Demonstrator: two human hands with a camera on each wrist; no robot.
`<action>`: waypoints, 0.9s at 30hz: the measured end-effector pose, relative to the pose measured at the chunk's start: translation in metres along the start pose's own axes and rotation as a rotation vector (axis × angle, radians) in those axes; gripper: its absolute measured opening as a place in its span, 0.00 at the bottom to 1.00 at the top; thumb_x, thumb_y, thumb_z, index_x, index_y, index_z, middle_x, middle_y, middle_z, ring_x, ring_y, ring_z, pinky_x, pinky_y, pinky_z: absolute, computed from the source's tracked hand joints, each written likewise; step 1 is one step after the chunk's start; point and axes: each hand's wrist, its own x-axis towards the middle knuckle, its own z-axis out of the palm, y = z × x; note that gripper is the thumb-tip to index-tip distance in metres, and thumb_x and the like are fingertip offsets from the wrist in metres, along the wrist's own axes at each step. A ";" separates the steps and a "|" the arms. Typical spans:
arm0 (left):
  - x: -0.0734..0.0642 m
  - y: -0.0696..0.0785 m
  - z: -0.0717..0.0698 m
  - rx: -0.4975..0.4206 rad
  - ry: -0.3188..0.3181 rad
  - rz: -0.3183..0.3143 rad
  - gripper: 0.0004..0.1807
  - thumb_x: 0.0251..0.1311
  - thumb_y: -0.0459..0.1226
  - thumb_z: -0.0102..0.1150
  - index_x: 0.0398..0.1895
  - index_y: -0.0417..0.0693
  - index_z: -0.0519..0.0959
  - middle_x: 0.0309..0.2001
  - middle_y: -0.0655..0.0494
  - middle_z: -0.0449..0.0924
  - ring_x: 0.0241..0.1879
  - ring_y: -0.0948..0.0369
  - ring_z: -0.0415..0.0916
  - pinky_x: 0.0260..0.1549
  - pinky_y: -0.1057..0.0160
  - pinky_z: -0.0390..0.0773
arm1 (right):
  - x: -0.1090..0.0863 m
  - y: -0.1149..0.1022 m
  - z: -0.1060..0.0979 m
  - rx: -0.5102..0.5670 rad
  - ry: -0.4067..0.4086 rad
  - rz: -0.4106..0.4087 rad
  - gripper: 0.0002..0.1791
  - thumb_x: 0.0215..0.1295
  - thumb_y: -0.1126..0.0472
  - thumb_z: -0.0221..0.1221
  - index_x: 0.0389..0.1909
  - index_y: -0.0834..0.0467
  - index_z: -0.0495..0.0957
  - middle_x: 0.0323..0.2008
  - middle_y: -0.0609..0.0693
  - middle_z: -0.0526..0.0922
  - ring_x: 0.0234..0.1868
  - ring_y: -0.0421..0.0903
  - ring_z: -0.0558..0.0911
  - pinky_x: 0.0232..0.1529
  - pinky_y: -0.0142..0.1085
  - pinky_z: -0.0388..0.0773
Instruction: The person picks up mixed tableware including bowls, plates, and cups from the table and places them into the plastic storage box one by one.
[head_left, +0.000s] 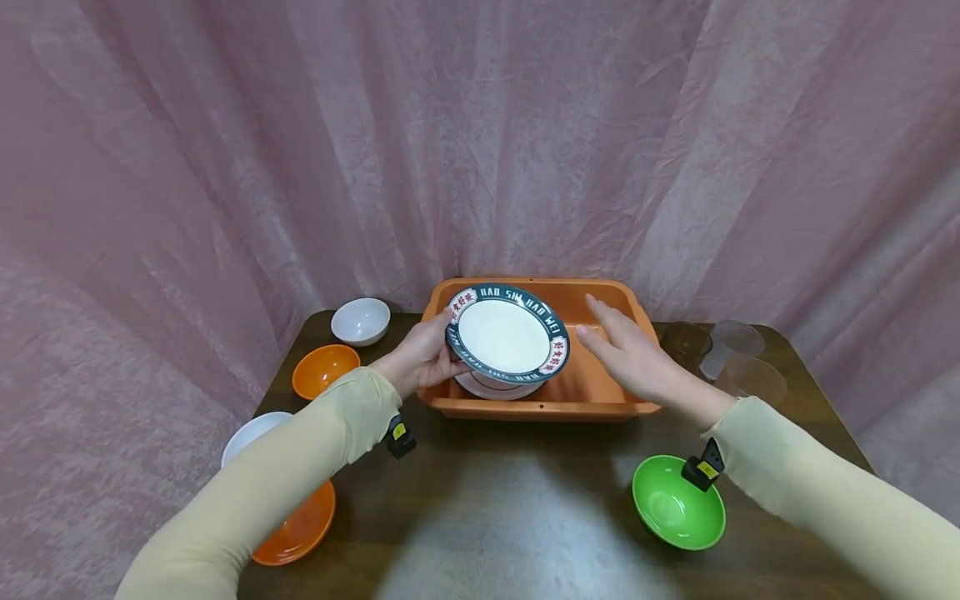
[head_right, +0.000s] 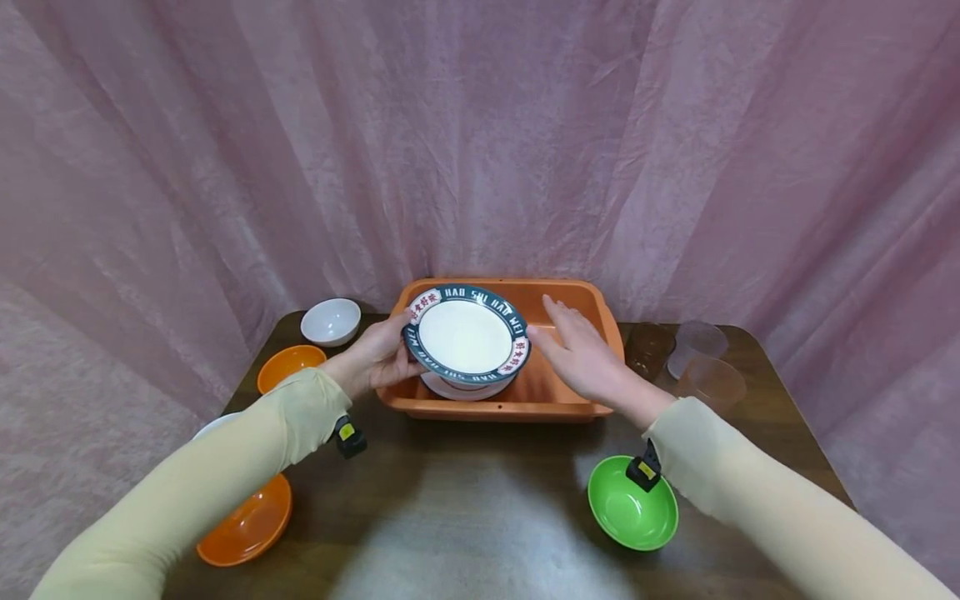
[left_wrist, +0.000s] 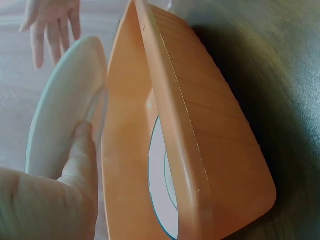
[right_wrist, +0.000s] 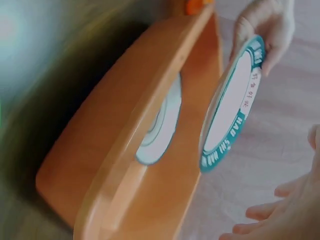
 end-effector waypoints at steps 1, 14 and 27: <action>0.001 0.000 0.000 -0.001 0.016 -0.001 0.29 0.82 0.52 0.37 0.79 0.52 0.58 0.64 0.44 0.77 0.56 0.51 0.79 0.59 0.40 0.75 | -0.003 0.000 0.000 -0.057 0.002 -0.027 0.44 0.80 0.35 0.41 0.83 0.58 0.42 0.81 0.61 0.44 0.80 0.63 0.41 0.75 0.63 0.42; 0.016 0.000 0.003 0.066 0.121 -0.037 0.29 0.83 0.49 0.36 0.80 0.47 0.55 0.65 0.36 0.72 0.62 0.45 0.75 0.64 0.39 0.69 | -0.032 -0.001 0.013 -0.517 -0.003 -0.267 0.44 0.77 0.31 0.42 0.83 0.51 0.48 0.82 0.58 0.44 0.81 0.60 0.40 0.77 0.59 0.39; 0.023 -0.010 0.008 0.086 0.109 -0.071 0.29 0.83 0.48 0.35 0.80 0.46 0.54 0.64 0.36 0.70 0.61 0.44 0.74 0.61 0.39 0.72 | -0.039 -0.002 0.023 -0.546 -0.010 -0.296 0.43 0.77 0.31 0.42 0.83 0.50 0.49 0.82 0.58 0.44 0.81 0.61 0.41 0.77 0.58 0.41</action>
